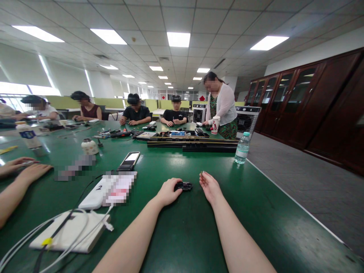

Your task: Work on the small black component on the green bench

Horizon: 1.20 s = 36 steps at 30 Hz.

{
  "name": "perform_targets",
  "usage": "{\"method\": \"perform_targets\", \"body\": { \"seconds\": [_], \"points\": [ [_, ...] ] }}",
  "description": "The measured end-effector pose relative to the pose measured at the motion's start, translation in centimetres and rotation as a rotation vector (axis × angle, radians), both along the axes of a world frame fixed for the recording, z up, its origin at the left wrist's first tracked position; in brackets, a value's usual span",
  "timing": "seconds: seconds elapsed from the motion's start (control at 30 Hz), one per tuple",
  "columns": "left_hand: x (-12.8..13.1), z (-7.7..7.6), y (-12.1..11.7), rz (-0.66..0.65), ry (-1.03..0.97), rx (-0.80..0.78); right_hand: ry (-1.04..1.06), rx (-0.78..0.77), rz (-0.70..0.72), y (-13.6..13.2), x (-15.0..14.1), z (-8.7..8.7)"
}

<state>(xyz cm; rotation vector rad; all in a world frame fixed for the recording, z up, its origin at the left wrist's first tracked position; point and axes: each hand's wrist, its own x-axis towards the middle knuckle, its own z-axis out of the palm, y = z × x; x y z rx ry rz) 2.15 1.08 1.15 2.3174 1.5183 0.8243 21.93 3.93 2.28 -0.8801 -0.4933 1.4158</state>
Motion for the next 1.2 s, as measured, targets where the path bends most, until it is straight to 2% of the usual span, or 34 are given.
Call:
{"method": "perform_targets", "body": {
  "seconds": [0.37, 0.67, 0.77, 0.9, 1.07, 1.2],
  "points": [
    [-0.1, -0.1, 0.0, 0.013, 0.003, -0.024, -0.135, 0.045, -0.010, -0.1, -0.2, -0.1],
    [0.0, 0.2, 0.0, 0.011, 0.010, -0.019, -0.446, 0.192, -0.040, -0.4, -1.1, 0.2],
    [0.0, 0.2, -0.1, 0.011, 0.011, -0.019, -0.514, 0.286, -0.034, -0.5, -1.3, 0.2],
    [0.1, 0.3, -0.2, 0.016, 0.022, -0.025, -0.611, 0.401, 0.015, -0.6, -1.6, 0.2],
    [0.1, 0.5, -0.3, 0.019, 0.032, -0.034, -0.895, 0.455, 0.089, -1.2, -1.7, 0.2],
    [0.0, 0.5, -0.3, 0.012, 0.022, -0.031, -1.032, 0.499, 0.149, -1.4, -1.7, 0.1]
  ]
}}
